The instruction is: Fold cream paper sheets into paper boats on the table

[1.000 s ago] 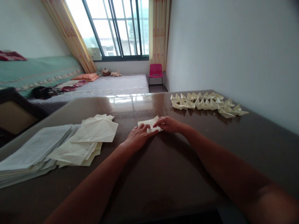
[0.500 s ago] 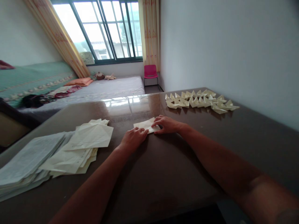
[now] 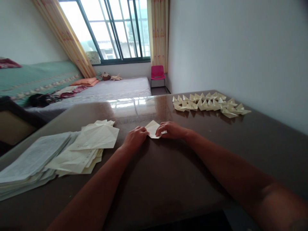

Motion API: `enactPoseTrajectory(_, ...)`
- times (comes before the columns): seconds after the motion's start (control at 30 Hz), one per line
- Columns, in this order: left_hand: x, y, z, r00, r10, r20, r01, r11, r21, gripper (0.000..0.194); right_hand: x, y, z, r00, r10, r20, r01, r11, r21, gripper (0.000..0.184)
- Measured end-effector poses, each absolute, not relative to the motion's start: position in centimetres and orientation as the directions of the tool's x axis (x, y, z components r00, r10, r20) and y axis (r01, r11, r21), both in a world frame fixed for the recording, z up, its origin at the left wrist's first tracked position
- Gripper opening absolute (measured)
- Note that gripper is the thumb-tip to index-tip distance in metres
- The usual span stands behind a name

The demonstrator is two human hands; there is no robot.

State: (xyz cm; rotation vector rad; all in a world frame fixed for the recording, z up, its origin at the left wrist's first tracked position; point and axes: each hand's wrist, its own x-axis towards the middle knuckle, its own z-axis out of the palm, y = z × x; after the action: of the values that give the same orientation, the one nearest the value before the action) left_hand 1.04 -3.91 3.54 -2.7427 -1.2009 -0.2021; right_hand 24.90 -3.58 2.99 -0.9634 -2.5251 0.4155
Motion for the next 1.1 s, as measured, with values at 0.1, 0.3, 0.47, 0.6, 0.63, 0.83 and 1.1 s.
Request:
enactPoseTrajectory(0.1, 0.9, -3.8, 3.4, 0.712, 0.687, 0.148, 0.700, -0.711, -0.065, 0.030, 24.8, -3.6, 3.0, -0.708, 0.661, 0.249, 0.514, 0.724, -0.460, 0.020)
enactPoseTrajectory(0.3, 1.0, -4.8, 4.0, 0.799, 0.577, 0.166, 0.577, -0.815, 0.055, 0.036, 24.4, -4.2, 3.6, -0.721, 0.679, 0.140, 0.485, 0.638, -0.598, 0.025)
enactPoseTrajectory(0.47, 0.4, -4.8, 4.5, 0.814, 0.568, 0.121, 0.561, -0.823, 0.088, 0.031, 24.7, -4.3, 4.0, -0.679, 0.730, 0.076, 0.512, 0.545, -0.664, 0.036)
enactPoseTrajectory(0.6, 0.4, -4.5, 4.1, 0.764, 0.632, 0.134, 0.605, -0.772, 0.192, 0.025, 25.8, -3.6, 3.6, -0.655, 0.753, 0.059, 0.490, 0.484, -0.725, 0.040)
enactPoseTrajectory(0.63, 0.5, -4.4, 3.9, 0.732, 0.666, 0.142, 0.634, -0.743, 0.214, 0.027, 26.1, -3.4, 3.4, -0.642, 0.765, 0.051, 0.482, 0.454, -0.749, 0.042)
enactPoseTrajectory(0.83, 1.8, -3.8, 2.6, 0.536, 0.834, 0.131, 0.760, -0.545, 0.354, 0.036, 25.7, -2.4, 1.8, -0.487, 0.872, 0.055, 0.428, 0.293, -0.855, 0.043)
enactPoseTrajectory(1.1, 2.7, -4.1, 1.6, 0.354, 0.916, 0.190, 0.827, -0.401, 0.394, 0.033, 23.4, -2.9, 1.5, -0.157, 0.978, 0.134, 0.894, 0.199, -0.402, 0.025)
